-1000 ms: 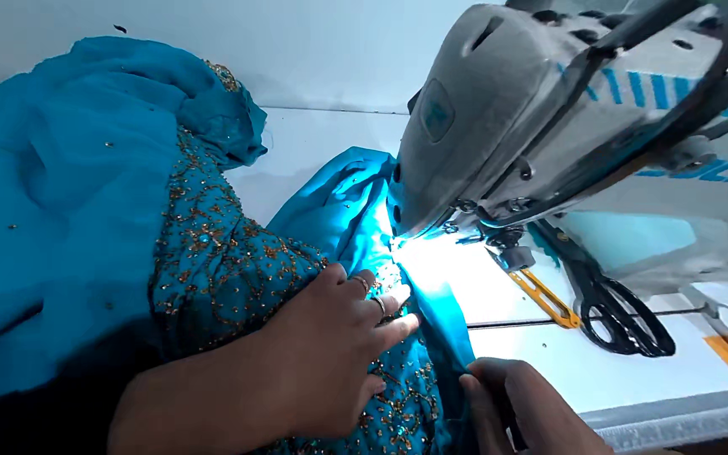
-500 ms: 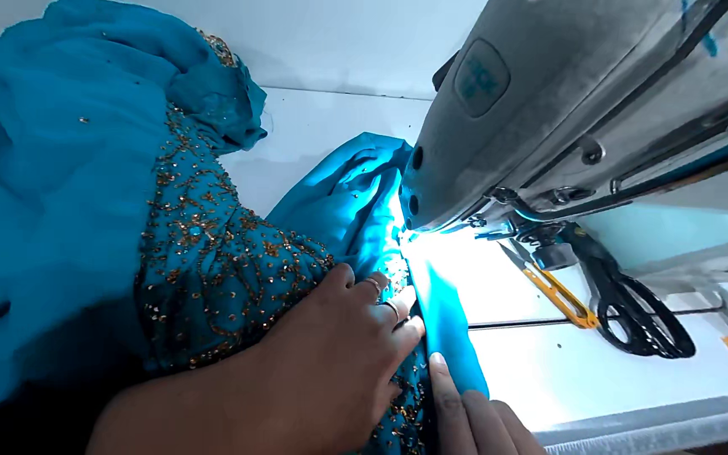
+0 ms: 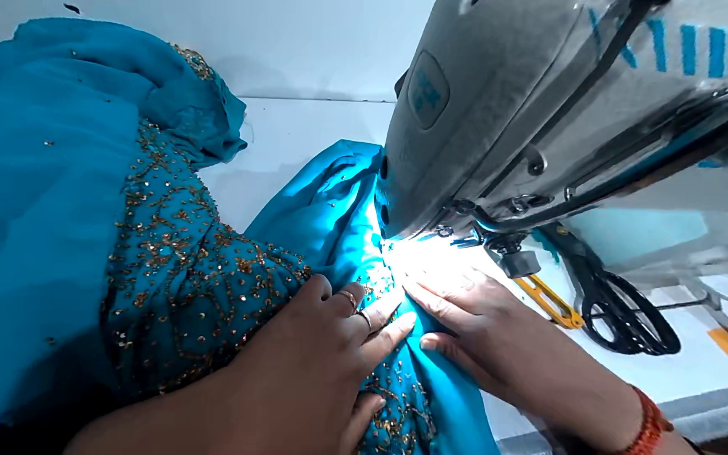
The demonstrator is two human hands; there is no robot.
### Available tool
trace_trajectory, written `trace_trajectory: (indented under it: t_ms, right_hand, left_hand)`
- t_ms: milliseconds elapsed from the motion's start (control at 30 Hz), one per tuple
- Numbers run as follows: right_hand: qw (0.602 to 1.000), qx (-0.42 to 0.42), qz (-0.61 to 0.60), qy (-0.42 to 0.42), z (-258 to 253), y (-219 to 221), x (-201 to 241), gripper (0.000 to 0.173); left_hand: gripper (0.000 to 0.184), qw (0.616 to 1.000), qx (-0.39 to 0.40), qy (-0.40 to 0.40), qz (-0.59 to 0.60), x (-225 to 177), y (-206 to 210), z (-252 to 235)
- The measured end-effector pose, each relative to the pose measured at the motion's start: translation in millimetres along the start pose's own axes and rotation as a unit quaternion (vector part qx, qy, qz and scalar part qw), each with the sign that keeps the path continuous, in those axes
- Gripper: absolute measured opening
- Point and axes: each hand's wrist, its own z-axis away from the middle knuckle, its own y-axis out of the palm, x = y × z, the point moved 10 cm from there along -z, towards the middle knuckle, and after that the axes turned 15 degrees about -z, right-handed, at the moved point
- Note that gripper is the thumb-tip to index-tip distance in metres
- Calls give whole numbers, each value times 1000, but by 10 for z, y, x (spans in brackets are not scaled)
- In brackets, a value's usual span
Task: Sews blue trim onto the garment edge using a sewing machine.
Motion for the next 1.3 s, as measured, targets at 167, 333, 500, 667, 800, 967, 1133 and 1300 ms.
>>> trace_trajectory:
  t_ms: [167, 333, 500, 667, 800, 967, 1133, 1300]
  right_hand:
    - [998, -58, 34, 21, -71, -274, -53, 38]
    - [990, -80, -114, 7, -281, -61, -273, 34]
    - [961, -100, -227, 119, -313, 65, -611, 21]
    - [955, -83, -229, 169, -331, 131, -683, 18]
    - [970, -105, -186, 120, -340, 99, -611, 23]
    - [980, -120, -122, 105, -347, 30, -544, 27]
    - [988, -124, -78, 50, -364, 7, -456, 30]
    - [991, -121, -31, -43, -390, 5, -282, 28]
  left_hand:
    - [65, 1000, 20, 10, -7, 7, 3, -17]
    - [64, 1000, 17, 10, -3, 19, -17, -28]
    - [67, 999, 14, -20, 20, 62, -44, -47]
    - [80, 999, 9, -45, 4, 109, -33, -47]
    - [83, 998, 38, -44, 11, 120, -1, -51]
    - [87, 997, 53, -55, 28, 157, 22, -64]
    - [101, 981, 160, -70, 86, 194, 115, -100]
    - [103, 978, 168, -70, 104, 191, 92, -114]
